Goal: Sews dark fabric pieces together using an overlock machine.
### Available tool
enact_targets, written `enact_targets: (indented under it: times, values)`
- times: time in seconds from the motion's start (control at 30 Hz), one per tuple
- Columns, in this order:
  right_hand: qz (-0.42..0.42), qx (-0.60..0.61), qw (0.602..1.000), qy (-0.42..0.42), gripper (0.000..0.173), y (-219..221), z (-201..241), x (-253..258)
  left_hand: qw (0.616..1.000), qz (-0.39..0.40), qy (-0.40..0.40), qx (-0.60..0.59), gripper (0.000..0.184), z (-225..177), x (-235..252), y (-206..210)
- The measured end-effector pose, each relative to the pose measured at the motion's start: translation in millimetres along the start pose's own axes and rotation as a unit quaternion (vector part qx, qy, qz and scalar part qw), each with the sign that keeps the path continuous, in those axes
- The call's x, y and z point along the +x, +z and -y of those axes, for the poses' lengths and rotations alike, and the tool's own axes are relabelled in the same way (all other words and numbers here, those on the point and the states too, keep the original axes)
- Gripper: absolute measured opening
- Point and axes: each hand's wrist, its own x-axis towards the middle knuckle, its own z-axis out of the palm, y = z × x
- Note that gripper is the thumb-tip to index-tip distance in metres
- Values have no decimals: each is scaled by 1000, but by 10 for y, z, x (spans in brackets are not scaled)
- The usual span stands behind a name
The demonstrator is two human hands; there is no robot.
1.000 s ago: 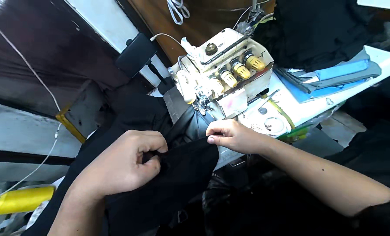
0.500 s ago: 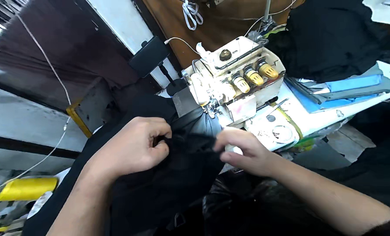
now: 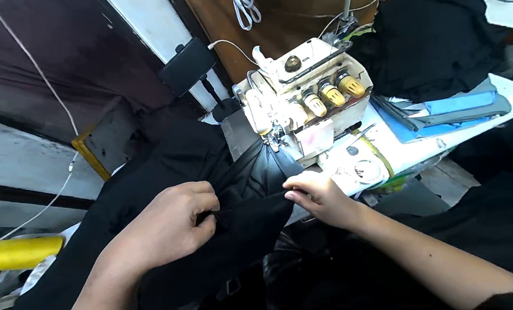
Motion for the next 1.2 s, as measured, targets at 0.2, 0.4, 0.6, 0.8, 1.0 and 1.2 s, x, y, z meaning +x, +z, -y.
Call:
enact_targets:
  times: [0.2,0.4,0.6,0.8,1.0,1.2]
  values:
    - [8,20,987,-159,31,-78,540,159,996,-5,-9,84,32,-388,-159,-155]
    - [-29,70,990,-116,29,-129,456,133,985,29,76,-154,33,-597,-250,-552]
    - [542,-96,821,151,29,-254,521,829,898,-216,9,-384,23,-106,16,-570]
    - [397,-52,905,144,37,156,513,1236,843,-218,29,-490,19,-230,335,-568]
    - [-54,-19,987,-149,21,233,-99,527,842,-215,34,-494,22,193,-153,-326]
    - [-75,-64,982,-160,17,-5,17,756,895,-134,159,-394,38,2,40,-364]
